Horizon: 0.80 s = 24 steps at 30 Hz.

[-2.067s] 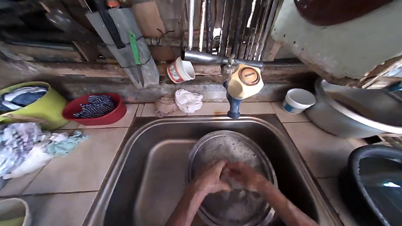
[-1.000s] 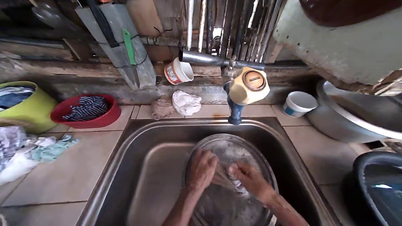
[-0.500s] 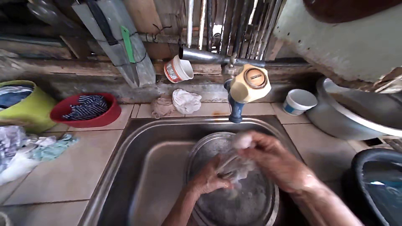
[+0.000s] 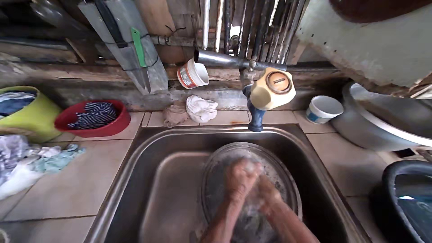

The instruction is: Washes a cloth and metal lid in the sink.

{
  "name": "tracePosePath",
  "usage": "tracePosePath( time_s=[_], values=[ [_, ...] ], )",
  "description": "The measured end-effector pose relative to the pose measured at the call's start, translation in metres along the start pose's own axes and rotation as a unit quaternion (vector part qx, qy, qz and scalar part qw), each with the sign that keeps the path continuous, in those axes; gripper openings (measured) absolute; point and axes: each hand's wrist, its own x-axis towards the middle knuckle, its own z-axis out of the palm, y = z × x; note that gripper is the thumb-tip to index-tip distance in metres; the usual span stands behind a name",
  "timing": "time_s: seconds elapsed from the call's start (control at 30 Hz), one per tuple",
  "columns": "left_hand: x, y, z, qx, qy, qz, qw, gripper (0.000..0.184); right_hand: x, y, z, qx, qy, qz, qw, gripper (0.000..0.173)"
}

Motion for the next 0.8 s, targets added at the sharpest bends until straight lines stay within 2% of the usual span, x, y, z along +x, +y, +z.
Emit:
tracePosePath(
  time_s=[0.03, 0.1, 0.17, 0.23, 0.27, 0.3, 0.33, 0.4, 0.47, 0.5, 0.53, 0.57, 0.6, 0.63, 0.7, 0.73, 0.77, 0.8],
  values=[
    [0.005, -0.003, -0.002, 0.019, 0.001, -0.032, 0.999, 0.037, 0.002, -0.006, 0.017, -0.041, 0.078, 0.038, 0.995, 0.051],
    [-0.009, 0.012, -0.005, 0.017, -0.032, -0.031, 0.999, 0.04, 0.007, -0.011, 0.028, -0.091, 0.152, 0.018, 0.984, 0.043],
    [-0.03, 0.031, -0.009, -0.03, -0.101, -0.01, 0.994, 0.045, 0.006, -0.03, 0.028, -0.188, 0.125, 0.015, 0.974, 0.042],
    [-0.023, 0.008, -0.009, -0.08, -0.094, -0.031, 0.992, 0.038, 0.005, -0.035, 0.018, -0.234, 0.123, 0.004, 0.964, 0.038],
    [-0.008, -0.009, -0.017, -0.079, -0.099, -0.08, 0.989, 0.038, 0.003, -0.036, 0.006, -0.288, 0.075, -0.017, 0.954, 0.04],
    [0.007, -0.025, -0.028, -0.045, -0.112, -0.113, 0.986, 0.04, 0.0, -0.04, -0.005, -0.376, 0.013, -0.044, 0.926, 0.038],
    [0.016, -0.039, -0.039, 0.002, -0.14, -0.12, 0.983, 0.044, -0.003, -0.043, -0.014, -0.481, -0.033, -0.062, 0.874, 0.033],
    [0.015, -0.054, -0.05, 0.063, -0.22, -0.081, 0.97, 0.046, -0.006, -0.041, -0.026, -0.671, -0.078, -0.051, 0.736, 0.03],
    [-0.002, -0.063, -0.042, 0.097, -0.298, -0.021, 0.949, 0.045, -0.004, -0.025, -0.038, -0.782, -0.105, -0.001, 0.614, 0.042],
    [-0.008, -0.069, -0.035, 0.117, -0.332, 0.0, 0.936, 0.045, 0.0, -0.016, -0.044, -0.814, -0.118, 0.014, 0.569, 0.043],
    [-0.011, -0.073, -0.029, 0.145, -0.362, 0.009, 0.921, 0.042, 0.004, -0.01, -0.048, -0.829, -0.125, 0.026, 0.544, 0.044],
    [-0.009, -0.076, -0.025, 0.172, -0.389, -0.001, 0.905, 0.039, 0.009, -0.011, -0.048, -0.825, -0.126, 0.04, 0.549, 0.045],
    [-0.005, -0.076, -0.024, 0.181, -0.4, -0.028, 0.898, 0.038, 0.011, -0.018, -0.043, -0.799, -0.117, 0.058, 0.587, 0.043],
    [-0.001, -0.075, -0.027, 0.16, -0.38, -0.062, 0.909, 0.038, 0.01, -0.028, -0.036, -0.742, -0.093, 0.057, 0.662, 0.039],
    [0.004, -0.068, -0.037, 0.038, -0.254, -0.1, 0.961, 0.041, 0.004, -0.041, -0.022, -0.533, -0.007, 0.01, 0.846, 0.029],
    [0.0, -0.056, -0.039, -0.021, -0.176, -0.081, 0.981, 0.04, 0.001, -0.041, -0.014, -0.399, 0.042, -0.002, 0.916, 0.027],
    [-0.008, -0.04, -0.037, -0.07, -0.111, -0.036, 0.991, 0.037, -0.002, -0.039, -0.007, -0.281, 0.069, 0.004, 0.957, 0.026],
    [-0.018, -0.02, -0.03, -0.118, -0.055, 0.036, 0.991, 0.032, -0.005, -0.035, -0.001, -0.195, 0.067, 0.012, 0.979, 0.027]
  ],
)
